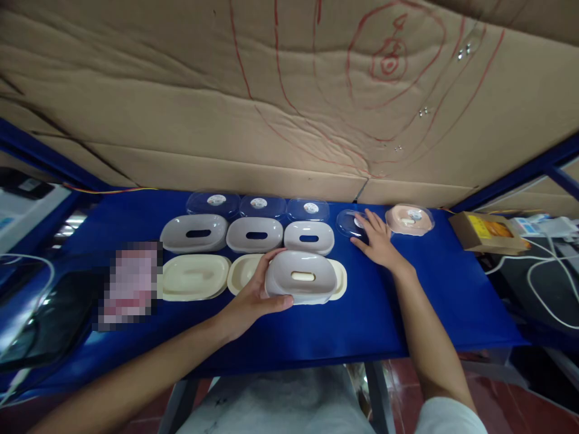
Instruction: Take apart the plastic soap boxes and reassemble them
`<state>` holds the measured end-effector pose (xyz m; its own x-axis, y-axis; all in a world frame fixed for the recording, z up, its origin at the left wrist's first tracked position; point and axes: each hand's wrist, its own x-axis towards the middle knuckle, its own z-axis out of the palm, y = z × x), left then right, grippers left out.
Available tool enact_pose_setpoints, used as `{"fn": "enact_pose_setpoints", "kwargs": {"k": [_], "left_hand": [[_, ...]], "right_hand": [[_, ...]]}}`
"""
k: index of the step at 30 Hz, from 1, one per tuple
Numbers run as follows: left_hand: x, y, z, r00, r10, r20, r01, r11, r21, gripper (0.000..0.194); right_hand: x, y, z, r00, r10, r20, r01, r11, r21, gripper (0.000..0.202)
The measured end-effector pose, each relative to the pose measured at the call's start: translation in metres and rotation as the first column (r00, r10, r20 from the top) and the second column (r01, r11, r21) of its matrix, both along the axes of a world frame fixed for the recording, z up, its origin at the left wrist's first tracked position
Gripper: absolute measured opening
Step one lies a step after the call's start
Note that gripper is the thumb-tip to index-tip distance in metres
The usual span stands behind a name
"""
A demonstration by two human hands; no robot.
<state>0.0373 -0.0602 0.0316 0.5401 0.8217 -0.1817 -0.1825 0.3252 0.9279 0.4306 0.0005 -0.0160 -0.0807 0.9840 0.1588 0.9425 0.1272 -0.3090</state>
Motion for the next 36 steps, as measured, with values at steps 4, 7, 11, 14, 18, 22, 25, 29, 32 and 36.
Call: {"fn": "enact_pose_setpoints", "kwargs": {"k": [4,7,11,14,18,22,25,29,32,36], "left_hand": [[-0.002,0.002,0.004,1.0,0.006,0.024,-0.005,1.0,-0.031,0.096],[-0.001,0.003,0.007,0.999,0.007,0.033,-0.005,0.998,-0.061,0.095],[-0.001,0.004,0.008,1.0,0.005,0.013,-0.005,0.998,-0.056,0.095],[-0.001,0.004,0.007,1.0,0.002,-0.003,-0.002,0.999,-0.049,0.095],[-0.001,0.005,0.005,1.0,0.021,0.006,-0.021,0.998,-0.064,0.096],[0.0,0.006,0.005,0.999,0.039,0.021,-0.037,0.997,-0.073,0.098],[-0.001,0.009,0.007,0.998,0.045,0.032,-0.042,0.997,-0.069,0.099],[-0.004,0.012,0.005,0.998,0.054,0.04,-0.054,0.999,-0.002,0.098],[-0.004,0.013,0.0,0.996,0.048,0.075,-0.049,0.999,0.009,0.099],[-0.001,0.013,-0.004,0.991,0.049,0.122,-0.042,0.997,-0.057,0.096]], "right_hand": [[0.003,0.003,-0.001,0.996,-0.082,0.022,0.081,0.996,0.049,0.076],[0.002,0.007,0.001,0.996,-0.091,-0.001,0.09,0.992,0.093,0.075],[-0.006,0.008,0.0,0.999,-0.046,-0.027,0.049,0.992,0.115,0.064],[-0.012,0.009,-0.002,0.999,0.001,-0.035,0.002,0.995,0.097,0.061],[-0.022,0.003,0.009,0.999,0.002,-0.033,0.001,0.995,0.098,0.06],[-0.055,-0.017,0.039,0.976,0.178,-0.126,-0.158,0.976,0.152,0.06],[-0.09,-0.039,0.059,0.86,0.445,-0.248,-0.428,0.895,0.123,0.078],[-0.123,-0.059,0.066,0.758,0.57,-0.316,-0.595,0.803,0.02,0.096],[-0.129,-0.061,0.063,0.746,0.555,-0.368,-0.586,0.809,0.033,0.089],[-0.127,-0.059,0.06,0.733,0.547,-0.405,-0.575,0.816,0.062,0.082]]}}
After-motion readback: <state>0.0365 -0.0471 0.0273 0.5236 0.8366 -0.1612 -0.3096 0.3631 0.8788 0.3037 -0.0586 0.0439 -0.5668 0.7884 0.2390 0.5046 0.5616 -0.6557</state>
